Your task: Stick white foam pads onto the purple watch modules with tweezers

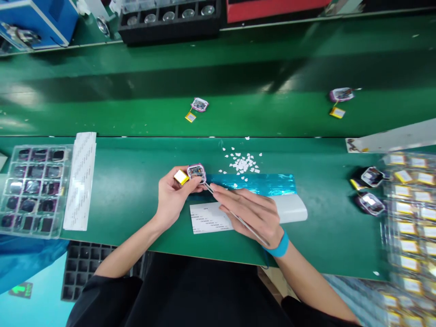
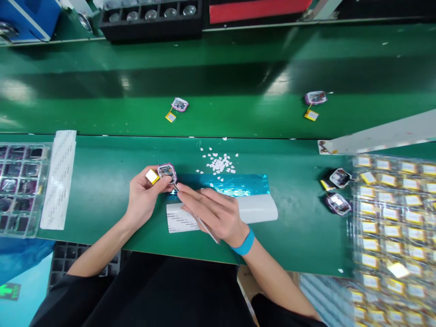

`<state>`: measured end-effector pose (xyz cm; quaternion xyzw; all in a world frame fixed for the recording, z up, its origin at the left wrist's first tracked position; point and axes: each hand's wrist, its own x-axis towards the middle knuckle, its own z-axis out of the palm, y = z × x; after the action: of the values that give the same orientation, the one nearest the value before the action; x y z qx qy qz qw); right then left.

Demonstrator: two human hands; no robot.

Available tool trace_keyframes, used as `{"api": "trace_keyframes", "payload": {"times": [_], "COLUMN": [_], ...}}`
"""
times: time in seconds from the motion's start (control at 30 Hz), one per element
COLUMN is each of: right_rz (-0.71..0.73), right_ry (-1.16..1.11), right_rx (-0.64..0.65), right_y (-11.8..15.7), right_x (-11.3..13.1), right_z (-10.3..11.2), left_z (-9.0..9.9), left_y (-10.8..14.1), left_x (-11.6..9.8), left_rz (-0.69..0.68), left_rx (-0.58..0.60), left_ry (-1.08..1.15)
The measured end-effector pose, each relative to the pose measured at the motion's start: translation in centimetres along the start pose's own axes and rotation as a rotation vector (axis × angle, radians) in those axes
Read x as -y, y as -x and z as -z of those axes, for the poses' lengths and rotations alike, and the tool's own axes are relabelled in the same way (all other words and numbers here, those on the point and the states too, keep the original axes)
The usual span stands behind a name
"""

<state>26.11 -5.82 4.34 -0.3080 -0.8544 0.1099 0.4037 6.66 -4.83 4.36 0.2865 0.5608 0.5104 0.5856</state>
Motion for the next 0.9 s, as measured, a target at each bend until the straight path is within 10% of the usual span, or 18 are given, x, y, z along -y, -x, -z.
{"api": "trace_keyframes", "payload": {"times": [0.33, 0.6, 0.9], "right_rz": [-0.398, -0.649, -0.607], "right_ry": [-0.241, -0.519, -0.718], "right_rx": [-0.003, 0.14, 0.18], "right_y": [-0.5, -0.7, -0.1], "right_x": [0.5, 0.9, 1.2], "right_z": [-0.9, -1.1, -1.7], "left_z": [-0.1, -0.5, 0.1], "left_y": [0.6, 1.3, 0.2], "left_x": [-0.5, 1.2, 0.0], "left_rz": [-0.093, -0.277, 0.158], "left_rx": [0.252, 0.152, 0.347], "left_ry": [-0.072, -0.13, 0.161]}}
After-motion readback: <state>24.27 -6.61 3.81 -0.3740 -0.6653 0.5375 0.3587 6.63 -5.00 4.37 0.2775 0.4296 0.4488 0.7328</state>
